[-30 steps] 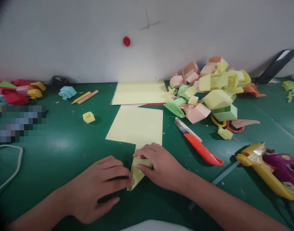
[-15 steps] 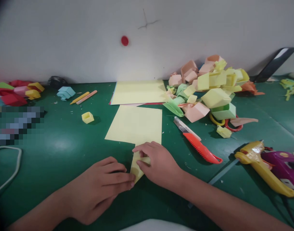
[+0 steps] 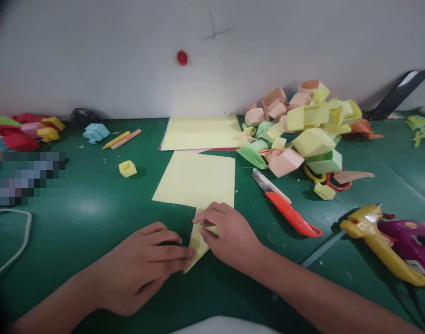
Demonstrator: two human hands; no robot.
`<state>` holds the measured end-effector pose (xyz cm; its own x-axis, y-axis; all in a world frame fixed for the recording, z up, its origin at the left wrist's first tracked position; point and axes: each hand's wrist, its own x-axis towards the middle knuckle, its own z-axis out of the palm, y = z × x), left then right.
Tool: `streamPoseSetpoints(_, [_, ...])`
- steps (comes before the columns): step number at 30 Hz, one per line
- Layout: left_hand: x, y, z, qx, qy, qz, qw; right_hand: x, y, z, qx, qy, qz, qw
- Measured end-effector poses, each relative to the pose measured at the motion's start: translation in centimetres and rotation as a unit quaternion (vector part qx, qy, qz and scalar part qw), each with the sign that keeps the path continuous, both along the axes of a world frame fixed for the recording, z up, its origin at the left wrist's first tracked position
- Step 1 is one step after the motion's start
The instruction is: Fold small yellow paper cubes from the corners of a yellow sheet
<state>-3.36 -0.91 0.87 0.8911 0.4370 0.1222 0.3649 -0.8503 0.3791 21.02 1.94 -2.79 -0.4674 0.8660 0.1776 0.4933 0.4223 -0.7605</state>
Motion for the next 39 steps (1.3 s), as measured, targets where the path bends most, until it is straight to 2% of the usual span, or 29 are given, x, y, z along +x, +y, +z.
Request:
streamPoseSetpoints(6, [-0.27, 0.28, -0.01, 0.013, 0.001, 0.001, 1.0, -0.05, 0.07, -0.09, 0.012, 0.012, 0.003, 1.0])
streamPoseSetpoints(15, [-0.08, 0.2, 0.19, -0.008, -0.004, 0.006, 1.0, -0.17, 0.09, 0.1, 0.008, 0.004, -0.001, 1.0])
streamPoseSetpoints(22, [-0.06, 0.19, 0.01, -0.018, -0.014, -0.004, 1.0, -0.12, 0.36, -0.02, 0.037, 0.003, 0.014, 0.999])
streamPoseSetpoints(39, [-0.2, 0.23, -0.22, 0.009, -0.013, 0.006, 1.0, -0.14, 0.39, 0.1, 0.025, -0.006, 0.007, 1.0])
